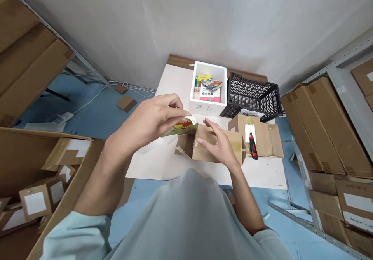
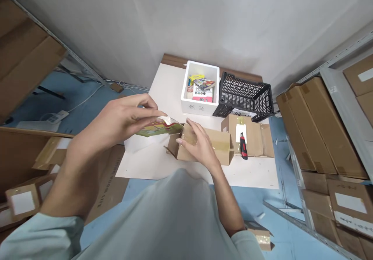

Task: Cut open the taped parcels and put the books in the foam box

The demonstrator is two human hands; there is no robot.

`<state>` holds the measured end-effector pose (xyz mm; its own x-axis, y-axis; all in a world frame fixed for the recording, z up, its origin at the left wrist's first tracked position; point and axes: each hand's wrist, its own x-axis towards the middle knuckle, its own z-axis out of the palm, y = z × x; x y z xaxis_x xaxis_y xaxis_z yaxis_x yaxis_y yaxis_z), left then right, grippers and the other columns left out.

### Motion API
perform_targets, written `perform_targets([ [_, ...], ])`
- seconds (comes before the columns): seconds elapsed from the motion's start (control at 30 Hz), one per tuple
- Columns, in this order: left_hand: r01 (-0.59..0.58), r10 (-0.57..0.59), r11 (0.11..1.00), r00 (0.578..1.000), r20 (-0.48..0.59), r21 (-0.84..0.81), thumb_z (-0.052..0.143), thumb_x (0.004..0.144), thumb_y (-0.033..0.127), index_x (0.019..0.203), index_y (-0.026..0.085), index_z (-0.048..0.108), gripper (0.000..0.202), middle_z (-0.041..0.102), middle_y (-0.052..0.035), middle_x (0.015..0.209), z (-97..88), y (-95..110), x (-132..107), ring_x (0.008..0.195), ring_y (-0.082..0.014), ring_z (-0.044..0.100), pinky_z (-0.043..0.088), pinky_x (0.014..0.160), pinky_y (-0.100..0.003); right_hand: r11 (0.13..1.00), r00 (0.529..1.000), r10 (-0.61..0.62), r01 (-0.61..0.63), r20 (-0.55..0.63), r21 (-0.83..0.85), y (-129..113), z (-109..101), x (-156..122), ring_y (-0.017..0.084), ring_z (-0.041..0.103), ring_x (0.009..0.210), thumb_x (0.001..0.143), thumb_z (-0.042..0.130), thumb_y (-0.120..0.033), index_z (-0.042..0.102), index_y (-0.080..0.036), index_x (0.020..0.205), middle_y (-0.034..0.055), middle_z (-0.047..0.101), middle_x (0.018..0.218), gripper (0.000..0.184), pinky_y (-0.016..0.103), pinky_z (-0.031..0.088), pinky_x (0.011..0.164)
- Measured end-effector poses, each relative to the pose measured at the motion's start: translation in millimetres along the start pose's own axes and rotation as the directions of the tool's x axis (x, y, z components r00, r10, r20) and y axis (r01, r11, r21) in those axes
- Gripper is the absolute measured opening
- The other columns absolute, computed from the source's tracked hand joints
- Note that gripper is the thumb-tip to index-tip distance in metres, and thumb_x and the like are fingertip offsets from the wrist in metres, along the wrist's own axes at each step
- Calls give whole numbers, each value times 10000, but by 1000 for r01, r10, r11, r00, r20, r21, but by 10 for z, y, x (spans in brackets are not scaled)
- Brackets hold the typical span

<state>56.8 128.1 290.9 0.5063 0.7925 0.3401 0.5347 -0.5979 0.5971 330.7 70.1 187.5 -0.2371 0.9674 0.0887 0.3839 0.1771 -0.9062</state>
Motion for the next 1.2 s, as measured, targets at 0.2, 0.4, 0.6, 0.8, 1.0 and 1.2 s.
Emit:
perform_targets([
  [0.2, -166, 162, 985, 984, 70, 55, 731, 1091, 518, 1015, 372, 887, 227, 709, -40, 958, -146, 317, 343, 893, -237, 732, 584, 833, -373, 988, 977, -119, 99, -177, -120, -181, 8, 123, 308, 724, 1189, 1114, 670, -476, 801, -319, 1416, 89, 820, 1316, 366, 469, 634, 1032],
  [0.4, -182, 206, 974, 958, -198, 133, 718, 1109, 546, 1321, 366, 829, 299, 788, -55, 1267, -50, 368, 495, 1261, -298, 735, 553, 1194, -553, 989, 901, -137, 104, -413, -100, -184, -226, -1, 259, 700, 926, 1120, 661, -544, 848, -246, 1020, 75, 810, 992, 366, 372, 572, 813],
  [0.6, 195, -308, 927, 884, -352, -321, 779, 915, 857, 1543, 170, 725, 933, 812, -191, 1421, 501, -88, 68, 1388, -376, 730, 565, 1245, -567, 950, 842, 196, -36, -503, 310, 7, -453, -216, 158, 576, 623, 973, 796, -747, 834, -200, 999, 34, 786, 831, 548, 292, 486, 579],
  [0.8, 430, -459, 609, 877, 146, -667, 968, 694, 816, 981, 160, 927, 718, 891, -150, 1047, 926, -107, -245, 1028, -387, 844, 729, 898, -453, 887, 833, 258, -3, -489, 462, 74, -491, -252, 263, 826, 970, 949, 862, -676, 876, -238, 1098, 77, 894, 1141, 463, 370, 677, 876],
  [1.0, 451, -484, 425, 846, 224, -785, 1061, 624, 688, 970, 162, 925, 644, 876, -84, 937, 967, 1, -285, 862, -321, 836, 726, 862, -433, 909, 833, 259, -39, -490, 414, 26, -485, -150, 327, 851, 1123, 934, 861, -696, 875, -231, 1116, 104, 897, 1214, 499, 465, 708, 998],
  [1.2, 389, -542, 496, 837, 73, -776, 949, 784, 718, 1011, 152, 908, 612, 857, -66, 925, 1153, 49, -276, 838, -288, 809, 686, 758, -364, 994, 781, 103, -60, -616, 90, -117, -348, -21, 338, 795, 1288, 988, 767, -677, 840, -226, 1395, 175, 836, 1388, 611, 521, 681, 1117],
])
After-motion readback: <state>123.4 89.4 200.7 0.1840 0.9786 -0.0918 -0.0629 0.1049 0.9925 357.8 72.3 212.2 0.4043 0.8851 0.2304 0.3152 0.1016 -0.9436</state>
